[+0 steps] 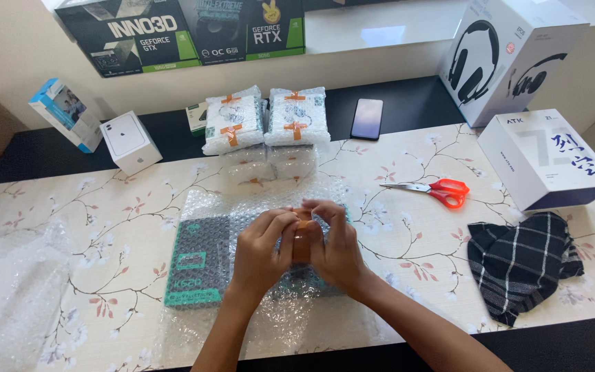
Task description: The person wraps a keyboard box in bubble wrap and secures it with brown packing tape. They fold the bubble wrap around the box, apply tape strips, and use scissors to cut the tape. The process is repeated to ensure the package is fully sealed.
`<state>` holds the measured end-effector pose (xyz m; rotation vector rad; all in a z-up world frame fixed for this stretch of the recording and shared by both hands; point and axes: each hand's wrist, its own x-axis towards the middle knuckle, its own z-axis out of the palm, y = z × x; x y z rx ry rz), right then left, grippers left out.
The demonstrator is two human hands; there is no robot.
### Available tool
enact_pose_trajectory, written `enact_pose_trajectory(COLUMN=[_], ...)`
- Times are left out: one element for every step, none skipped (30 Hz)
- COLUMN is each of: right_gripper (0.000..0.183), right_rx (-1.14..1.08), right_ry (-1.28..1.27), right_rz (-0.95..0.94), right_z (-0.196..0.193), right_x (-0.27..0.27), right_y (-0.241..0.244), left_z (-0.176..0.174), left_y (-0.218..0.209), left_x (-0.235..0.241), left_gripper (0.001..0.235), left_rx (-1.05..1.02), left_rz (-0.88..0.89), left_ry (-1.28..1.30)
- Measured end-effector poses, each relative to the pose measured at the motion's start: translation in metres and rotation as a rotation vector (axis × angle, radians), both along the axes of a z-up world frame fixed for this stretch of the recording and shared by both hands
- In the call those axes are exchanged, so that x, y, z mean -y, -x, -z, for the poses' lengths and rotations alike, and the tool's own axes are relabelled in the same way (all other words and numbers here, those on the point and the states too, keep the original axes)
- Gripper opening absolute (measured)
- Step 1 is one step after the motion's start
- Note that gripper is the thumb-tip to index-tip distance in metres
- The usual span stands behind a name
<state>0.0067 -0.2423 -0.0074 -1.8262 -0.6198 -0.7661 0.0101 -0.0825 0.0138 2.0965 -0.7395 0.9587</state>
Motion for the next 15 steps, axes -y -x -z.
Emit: enact_pose_trajectory(right_gripper=[0.023,0.031,0.040,0.040,0.033,0.030,0.030,0.031,0.036,0.036,0.041,0.048,0.048,0.048,0.049], right_rx=[0.002,-0.001,-0.004,-0.004,-0.046,-0.087,-0.085,-0.200,-0.317,-0.324,-0.407,-0.490,-0.497,-0.537,-0.577], right_ry=[-0.002,-0.012,-0.021,-0.017,0.174,0.365,0.367,0.541,0.713,0.724,0.768,0.811,0.823,0.823,0.821], right_rz=[0.005,0.050,0.095,0.096,0.317,0.537,0.537,0.702,0.867,0.877,0.884,0.900,0.920,0.846,0.771], right_z=[-0.007,-0.014,-0.021,-0.026,-0.031,-0.036,-0.016,0.002,0.022,0.034,0.047,0.058,0.062,0.066,0.071], right_x=[0.010,0.020,0.030,0.054,0.078,0.101,0.126,0.153,0.180,0.194,0.208,0.227,0.235,0.239,0.243], right_y=[-0.007,-0.012,-0.018,-0.022,-0.026,-0.031,-0.035,-0.039,-0.043,-0.047,-0.050,-0.051,-0.053,-0.055,-0.056], left_z=[-0.001,-0.001,-0.001,-0.002,-0.003,-0.004,-0.005,-0.005,-0.005,-0.007,-0.008,-0.009,-0.007,-0.006,-0.005], left_y=[-0.002,-0.002,-0.002,-0.002,-0.003,-0.003,-0.003,-0.003,-0.004,-0.002,-0.001,-0.002,-0.002,-0.002,-0.001], left_x=[-0.001,-0.001,-0.002,-0.002,-0.003,-0.003,-0.004,-0.003,-0.001,-0.003,-0.004,-0.002,0.001,0.000,0.000], left_gripper=[0.004,0.004,0.005,0.005,0.006,0.006,0.006,0.006,0.005,0.005,0.005,0.005,0.005,0.007,0.009], left_rx=[0.002,-0.007,-0.017,-0.017,-0.038,-0.058,-0.057,-0.058,-0.058,-0.065,-0.070,-0.072,-0.077,-0.080,-0.084], left_rz=[0.005,0.002,-0.002,-0.001,0.025,0.050,0.050,0.045,0.040,0.052,0.042,0.041,0.060,0.044,0.028], left_ry=[-0.002,0.012,0.026,0.030,0.031,0.031,0.034,0.030,0.027,0.036,0.015,-0.002,0.011,-0.002,-0.016])
